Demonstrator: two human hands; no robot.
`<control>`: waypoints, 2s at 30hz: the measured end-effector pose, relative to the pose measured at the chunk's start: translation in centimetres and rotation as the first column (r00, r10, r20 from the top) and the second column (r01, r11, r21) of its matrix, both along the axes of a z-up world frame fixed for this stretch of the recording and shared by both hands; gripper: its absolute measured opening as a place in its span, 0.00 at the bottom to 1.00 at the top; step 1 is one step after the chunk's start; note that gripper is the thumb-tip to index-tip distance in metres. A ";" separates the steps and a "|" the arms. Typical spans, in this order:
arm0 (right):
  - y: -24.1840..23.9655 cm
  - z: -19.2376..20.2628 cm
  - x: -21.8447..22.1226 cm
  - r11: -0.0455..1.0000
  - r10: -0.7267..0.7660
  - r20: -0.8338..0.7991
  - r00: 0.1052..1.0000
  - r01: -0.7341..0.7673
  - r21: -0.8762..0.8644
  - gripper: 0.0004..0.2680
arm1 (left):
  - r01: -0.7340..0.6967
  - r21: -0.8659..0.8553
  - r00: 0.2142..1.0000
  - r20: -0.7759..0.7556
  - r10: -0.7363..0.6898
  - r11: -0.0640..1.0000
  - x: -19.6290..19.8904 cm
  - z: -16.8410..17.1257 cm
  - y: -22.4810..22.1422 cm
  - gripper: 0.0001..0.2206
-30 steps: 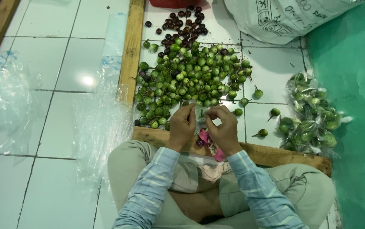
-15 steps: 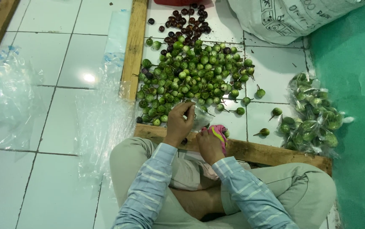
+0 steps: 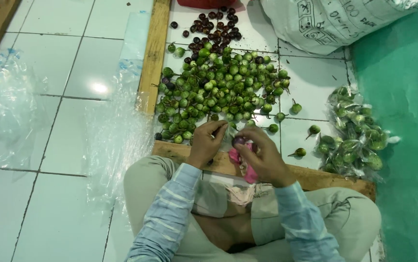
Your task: Bagging small green fruits into plastic bags while sitting on the floor
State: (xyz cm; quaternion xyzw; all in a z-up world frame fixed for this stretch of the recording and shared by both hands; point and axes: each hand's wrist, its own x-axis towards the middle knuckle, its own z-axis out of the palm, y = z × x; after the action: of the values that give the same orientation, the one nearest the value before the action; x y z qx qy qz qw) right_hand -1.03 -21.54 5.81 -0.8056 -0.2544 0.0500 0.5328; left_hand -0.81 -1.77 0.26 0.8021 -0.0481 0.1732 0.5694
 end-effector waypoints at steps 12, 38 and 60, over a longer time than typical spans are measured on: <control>3.3 -4.6 0.0 0.931 -0.361 0.365 0.858 0.352 0.093 0.02 | -0.008 -0.062 0.999 -0.040 0.005 0.998 -0.2 -0.1 0.3 0.09; 4.8 -0.3 -3.9 0.962 0.272 -0.164 0.948 -0.272 0.027 0.12 | -0.089 -0.063 0.995 -0.048 0.086 0.994 -0.4 -0.1 1.9 0.07; 3.8 -4.2 -0.1 0.967 -0.250 0.226 0.942 0.253 0.015 0.09 | 0.041 -0.054 0.997 -0.056 -0.044 0.998 -0.8 1.1 0.8 0.06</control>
State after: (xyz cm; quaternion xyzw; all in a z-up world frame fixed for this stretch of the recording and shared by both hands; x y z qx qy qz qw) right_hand -1.12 -17.72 1.61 -0.8356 -0.2082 -0.1085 0.4966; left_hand -1.64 -0.95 1.31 0.7902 -0.0440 0.1392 0.5952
